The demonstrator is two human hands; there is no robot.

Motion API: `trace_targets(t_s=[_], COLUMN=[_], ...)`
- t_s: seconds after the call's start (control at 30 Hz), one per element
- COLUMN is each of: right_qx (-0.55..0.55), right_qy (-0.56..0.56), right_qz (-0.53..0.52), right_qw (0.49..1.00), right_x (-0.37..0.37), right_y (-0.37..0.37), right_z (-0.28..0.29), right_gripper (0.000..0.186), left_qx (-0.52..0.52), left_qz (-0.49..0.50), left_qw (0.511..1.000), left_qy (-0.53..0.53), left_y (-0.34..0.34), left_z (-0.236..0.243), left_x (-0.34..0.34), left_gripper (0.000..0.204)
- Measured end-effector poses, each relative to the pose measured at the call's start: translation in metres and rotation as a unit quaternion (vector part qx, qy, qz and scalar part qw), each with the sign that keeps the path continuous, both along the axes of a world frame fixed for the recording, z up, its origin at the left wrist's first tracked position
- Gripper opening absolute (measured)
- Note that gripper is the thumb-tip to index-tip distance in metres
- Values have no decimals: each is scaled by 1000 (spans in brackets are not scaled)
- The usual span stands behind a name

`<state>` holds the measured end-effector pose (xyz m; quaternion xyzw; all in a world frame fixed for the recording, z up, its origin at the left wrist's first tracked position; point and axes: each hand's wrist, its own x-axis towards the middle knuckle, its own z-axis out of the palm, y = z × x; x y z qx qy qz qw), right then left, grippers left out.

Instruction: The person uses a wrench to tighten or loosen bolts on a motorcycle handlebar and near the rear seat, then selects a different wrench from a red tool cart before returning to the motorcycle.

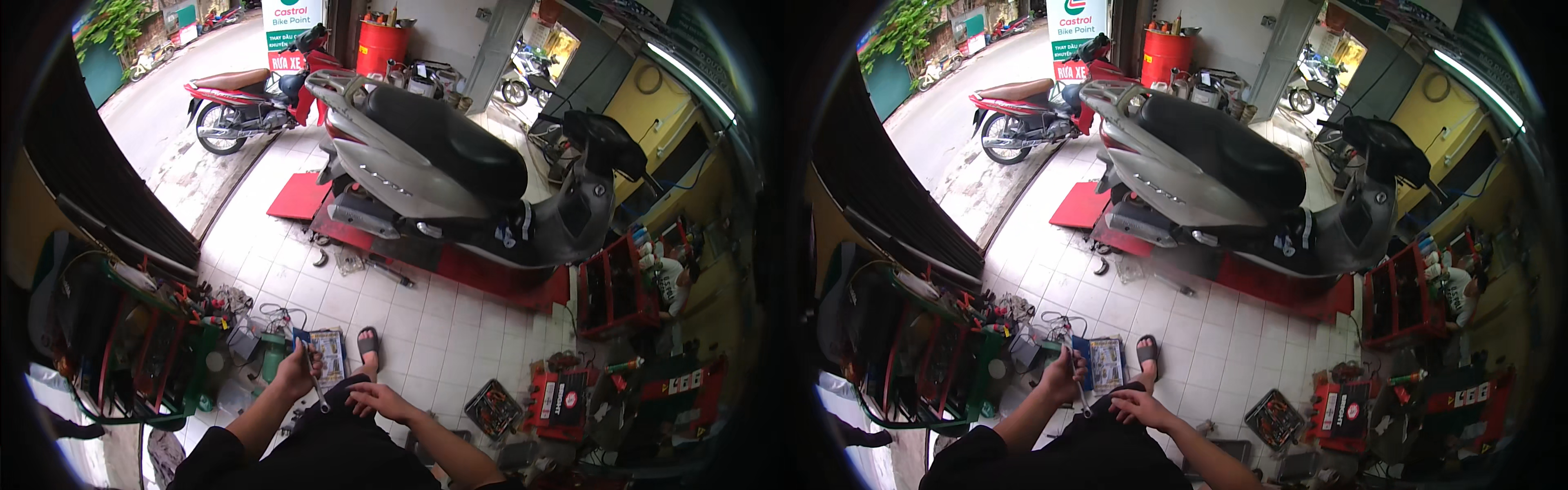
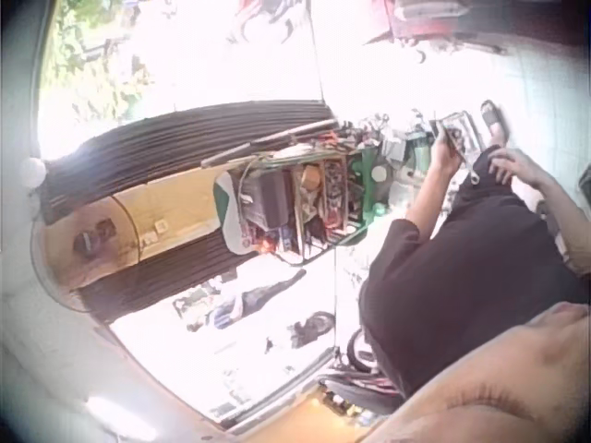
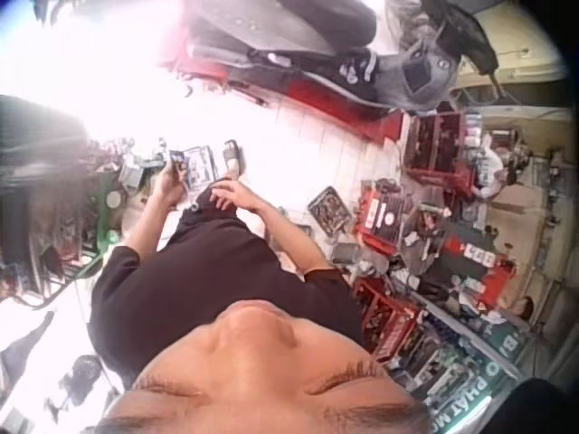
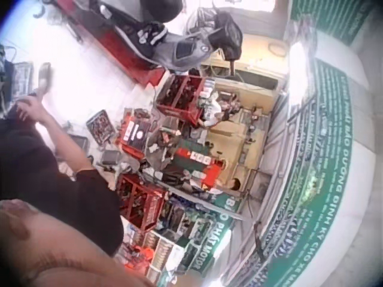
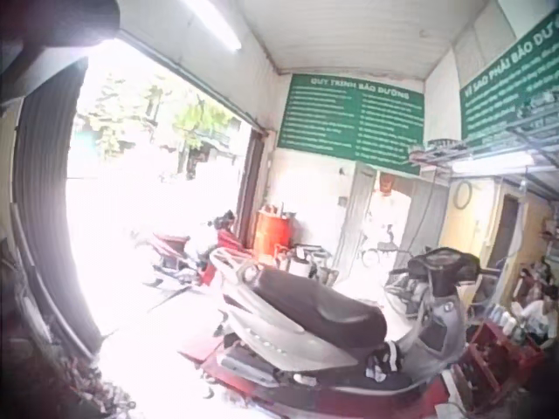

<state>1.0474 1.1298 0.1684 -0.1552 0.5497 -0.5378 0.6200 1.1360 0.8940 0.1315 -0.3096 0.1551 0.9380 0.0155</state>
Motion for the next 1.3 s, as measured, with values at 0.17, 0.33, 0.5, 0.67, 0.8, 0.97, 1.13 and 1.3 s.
trace_targets(t_s=[0.17,0.33,0.5,0.67,0.8,0.97,1.13,1.3], right_qx=[51,9,-43,-127,-154,-189,-209,-124], right_qy=[21,20,36,109,180,179,169,202], right_qz=[37,3,42,104,91,189,266,58], right_qw=[998,1000,998,980,967,947,926,970], right_x=[-150,-273,-360,-427,-435,-487,-551,-617], right_y=[-88,-202,-343,-558,-722,-888,-1042,-1105], right_z=[-25,1,42,-1,11,15,-17,-48], right_gripper=[31,24,28,36,37,38,40,32], left_qx=[67,-130,-291,-373,-353,-362,-662,-374], left_qz=[-24,-82,-156,-157,-60,-15,-110,-65], left_qw=[996,976,937,914,933,931,741,924], left_qy=[59,155,111,-36,-19,-34,-27,-43], left_y=[-26,-139,-324,-544,-660,-770,-922,-1064], left_z=[2,44,37,46,103,141,56,12], left_x=[-200,-280,-320,-328,-326,-371,-436,-593], left_gripper=[44,49,43,53,54,51,40,27])
